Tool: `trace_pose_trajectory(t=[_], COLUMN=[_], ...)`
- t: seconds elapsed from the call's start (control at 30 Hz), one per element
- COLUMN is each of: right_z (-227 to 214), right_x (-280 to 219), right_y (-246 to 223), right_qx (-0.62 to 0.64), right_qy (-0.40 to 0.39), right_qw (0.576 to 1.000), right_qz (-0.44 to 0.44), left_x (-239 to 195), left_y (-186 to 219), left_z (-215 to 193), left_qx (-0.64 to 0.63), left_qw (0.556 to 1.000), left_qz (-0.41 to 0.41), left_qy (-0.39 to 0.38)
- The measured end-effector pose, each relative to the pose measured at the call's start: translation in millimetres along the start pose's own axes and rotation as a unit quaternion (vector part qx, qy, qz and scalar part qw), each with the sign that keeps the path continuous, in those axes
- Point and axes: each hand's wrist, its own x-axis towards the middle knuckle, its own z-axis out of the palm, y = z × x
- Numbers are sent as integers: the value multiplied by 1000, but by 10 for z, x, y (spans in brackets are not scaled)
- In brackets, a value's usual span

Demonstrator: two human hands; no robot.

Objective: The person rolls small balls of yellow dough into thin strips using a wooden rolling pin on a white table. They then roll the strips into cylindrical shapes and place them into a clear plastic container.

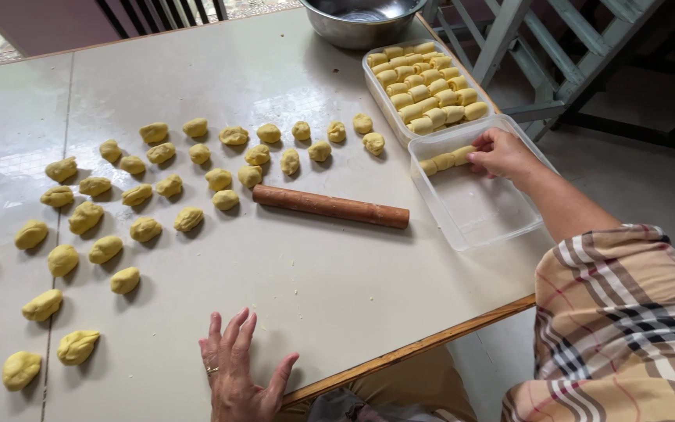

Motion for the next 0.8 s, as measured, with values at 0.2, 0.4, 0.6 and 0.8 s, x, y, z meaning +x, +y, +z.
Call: trace_pose_trajectory(t=[0.2, 0.4, 0.6, 0.8], right_z=[-6, 677, 1768, 1816], right_x=[-22, -1206, -1317, -1449], right_y=[-46, -903, -1083, -1027], right_qx=[-309, -243, -374, -388], right_qy=[54, 250, 86, 66], right_qw=[945, 750, 801, 808], right_qz=[-96, -562, -459, -439], left_x=[136, 760, 1521, 1950], left_y=[119, -40, -596, -578], left_z=[-129, -233, 285, 681], left_qx=[-43, -8, 220, 233], left_qw=[999, 999, 975, 972], left_qz=[-21, 30, 14, 11], left_qy=[-17, 21, 1, -22])
